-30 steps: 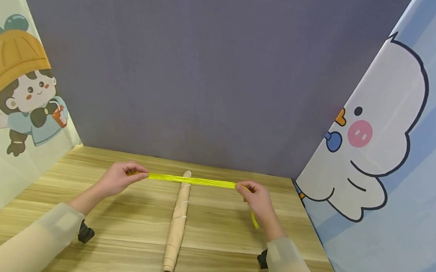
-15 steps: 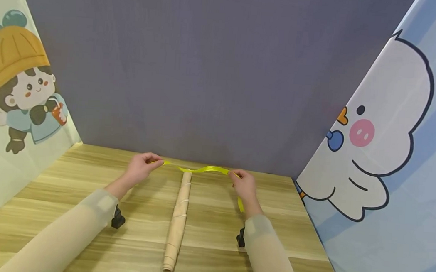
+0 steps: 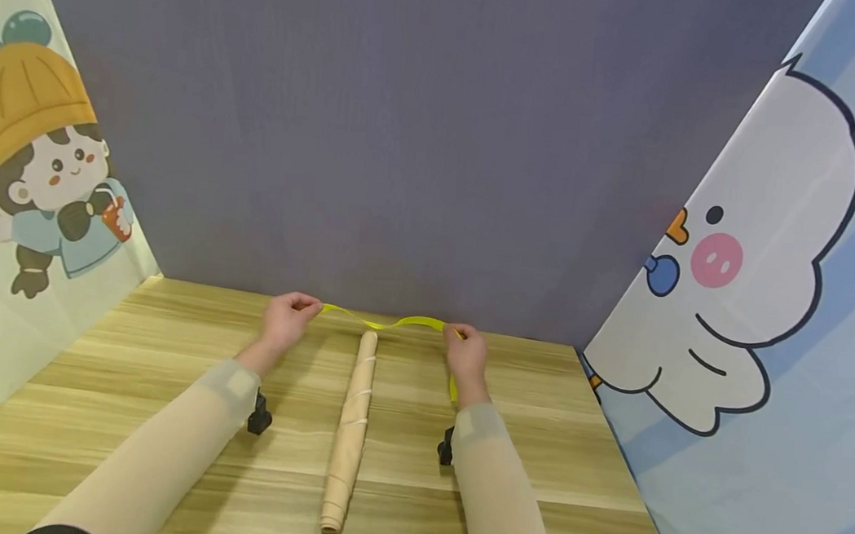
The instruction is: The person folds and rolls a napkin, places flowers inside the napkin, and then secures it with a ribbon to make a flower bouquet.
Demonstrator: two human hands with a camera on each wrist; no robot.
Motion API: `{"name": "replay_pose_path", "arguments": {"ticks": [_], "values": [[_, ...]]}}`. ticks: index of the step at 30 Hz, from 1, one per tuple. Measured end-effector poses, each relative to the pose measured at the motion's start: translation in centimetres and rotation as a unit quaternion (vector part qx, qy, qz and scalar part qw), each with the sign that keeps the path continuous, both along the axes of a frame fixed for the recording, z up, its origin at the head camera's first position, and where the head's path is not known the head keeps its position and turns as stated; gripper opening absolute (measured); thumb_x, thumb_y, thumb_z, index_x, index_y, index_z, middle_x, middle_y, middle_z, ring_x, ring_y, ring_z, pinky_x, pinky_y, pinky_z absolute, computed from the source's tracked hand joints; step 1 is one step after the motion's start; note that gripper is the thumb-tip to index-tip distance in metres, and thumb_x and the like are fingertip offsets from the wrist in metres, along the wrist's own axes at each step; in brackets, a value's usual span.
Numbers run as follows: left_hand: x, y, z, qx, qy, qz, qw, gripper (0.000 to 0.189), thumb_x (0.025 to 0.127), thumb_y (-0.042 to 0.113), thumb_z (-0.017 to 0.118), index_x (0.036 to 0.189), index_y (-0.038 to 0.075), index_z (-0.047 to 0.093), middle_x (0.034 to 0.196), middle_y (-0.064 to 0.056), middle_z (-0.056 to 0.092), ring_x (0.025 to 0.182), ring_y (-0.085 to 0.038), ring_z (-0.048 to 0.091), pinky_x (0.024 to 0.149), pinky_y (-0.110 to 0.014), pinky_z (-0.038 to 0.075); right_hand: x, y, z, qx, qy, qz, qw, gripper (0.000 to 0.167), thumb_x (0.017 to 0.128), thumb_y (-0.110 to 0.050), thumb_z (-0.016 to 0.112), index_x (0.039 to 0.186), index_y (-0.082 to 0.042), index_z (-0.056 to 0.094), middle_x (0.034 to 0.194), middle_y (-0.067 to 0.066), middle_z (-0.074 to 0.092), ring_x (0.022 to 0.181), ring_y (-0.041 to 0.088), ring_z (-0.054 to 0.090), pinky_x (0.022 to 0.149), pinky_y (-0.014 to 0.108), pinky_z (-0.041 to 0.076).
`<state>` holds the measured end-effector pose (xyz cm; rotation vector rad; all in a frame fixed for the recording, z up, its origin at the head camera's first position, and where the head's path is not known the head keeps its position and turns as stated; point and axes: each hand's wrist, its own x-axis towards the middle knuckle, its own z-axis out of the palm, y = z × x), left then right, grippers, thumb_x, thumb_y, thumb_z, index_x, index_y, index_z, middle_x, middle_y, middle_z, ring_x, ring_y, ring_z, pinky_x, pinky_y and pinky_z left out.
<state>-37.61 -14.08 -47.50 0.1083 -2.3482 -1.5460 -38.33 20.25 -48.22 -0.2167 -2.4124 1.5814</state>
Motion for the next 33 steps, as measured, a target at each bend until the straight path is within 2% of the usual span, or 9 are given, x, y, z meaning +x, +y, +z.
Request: {"name": "replay_pose_path", "arguments": {"ticks": [3,7,13,18,22,26,30,31,33], "values": [[-0.2,-0.6,-0.3,-0.022,-0.002,-0.005,0.9997,0.019,0.105,0.017,0.074,0.113,0.001,0.081,0.114,-0.02,0.077,0.1,-0.03,0.068,0.079,-0.03,0.05,-0.3,0.3,-0.2,0.017,0.004,-0.009,0.9998,0.031,0.106,-0.023,0.069,0.122,0.002,0.078,0.133,0.024,0.074,0.125,0.04,0.066,0.108,0.051,0.053],[-0.2,-1.3,-0.6,-0.037,-0.017,-0.017,0.999,0.021,0.108,0.018,0.071,0.117,0.0,0.08,0.121,-0.023,0.076,0.109,-0.037,0.068,0.086,-0.038,0.053,-0.4,0.8,-0.3,0.041,0.005,-0.009,0.9991,0.032,0.104,-0.022,0.07,0.121,0.004,0.078,0.133,0.026,0.073,0.13,0.043,0.065,0.114,0.054,0.051],[-0.1,-2.0,-0.6,-0.062,-0.026,-0.018,0.9976,0.025,0.109,0.021,0.07,0.118,0.0,0.079,0.121,-0.023,0.076,0.109,-0.038,0.068,0.09,-0.045,0.054,-0.5,1.3,-0.3,0.067,-0.008,-0.004,0.9977,0.035,0.105,-0.022,0.068,0.123,0.006,0.077,0.132,0.027,0.073,0.129,0.044,0.065,0.113,0.055,0.052],[-0.4,-1.9,-0.5,-0.067,-0.037,-0.014,0.997,0.026,0.107,0.021,0.071,0.116,-0.001,0.08,0.12,-0.023,0.078,0.109,-0.038,0.069,0.093,-0.047,0.055,-0.5,1.5,-0.4,0.114,-0.026,-0.007,0.9932,0.035,0.102,-0.022,0.066,0.121,0.005,0.078,0.127,0.025,0.076,0.123,0.043,0.068,0.109,0.054,0.054],[-0.6,-1.6,-0.5,-0.069,-0.049,0.002,0.9964,0.026,0.106,0.024,0.073,0.112,0.001,0.081,0.116,-0.02,0.08,0.104,-0.036,0.071,0.09,-0.045,0.055,-0.4,0.9,-0.4,0.13,-0.039,-0.01,0.9906,0.036,0.103,-0.024,0.064,0.122,0.002,0.079,0.126,0.023,0.077,0.121,0.042,0.069,0.108,0.054,0.055],[-0.6,-0.9,-0.4,-0.076,-0.058,0.022,0.9952,0.027,0.105,0.028,0.074,0.109,0.003,0.082,0.112,-0.018,0.081,0.099,-0.035,0.072,0.084,-0.043,0.056,-0.4,-0.1,0.0,0.115,-0.048,-0.006,0.9921,0.037,0.104,-0.027,0.065,0.124,0.0,0.08,0.129,0.022,0.077,0.124,0.041,0.069,0.108,0.054,0.055],[-0.8,-0.3,-0.6,-0.082,-0.086,0.035,0.9923,0.029,0.104,0.029,0.072,0.11,0.002,0.082,0.115,-0.019,0.081,0.102,-0.037,0.073,0.087,-0.047,0.058,-0.6,-0.7,-0.1,0.13,-0.053,-0.012,0.99,0.032,0.101,-0.027,0.067,0.113,-0.001,0.082,0.12,0.02,0.079,0.114,0.04,0.071,0.102,0.053,0.057],[-0.9,-0.2,-0.6,-0.084,-0.102,0.036,0.9906,0.03,0.103,0.029,0.072,0.112,0.002,0.082,0.117,-0.018,0.081,0.105,-0.038,0.074,0.09,-0.049,0.058,-1.2,-0.6,-0.9,0.145,-0.052,-0.014,0.988,0.03,0.099,-0.027,0.066,0.104,-0.002,0.082,0.113,0.02,0.08,0.107,0.04,0.072,0.097,0.05,0.058],[-1.8,-0.3,-1.6,-0.093,-0.13,0.035,0.9866,0.032,0.1,0.03,0.073,0.113,0.003,0.083,0.12,-0.018,0.081,0.107,-0.038,0.074,0.092,-0.05,0.059,-2.3,-0.2,-2.4,0.174,-0.065,-0.012,0.9824,0.028,0.095,-0.029,0.065,0.087,-0.006,0.079,0.098,0.015,0.079,0.092,0.035,0.07,0.085,0.046,0.059]]}}
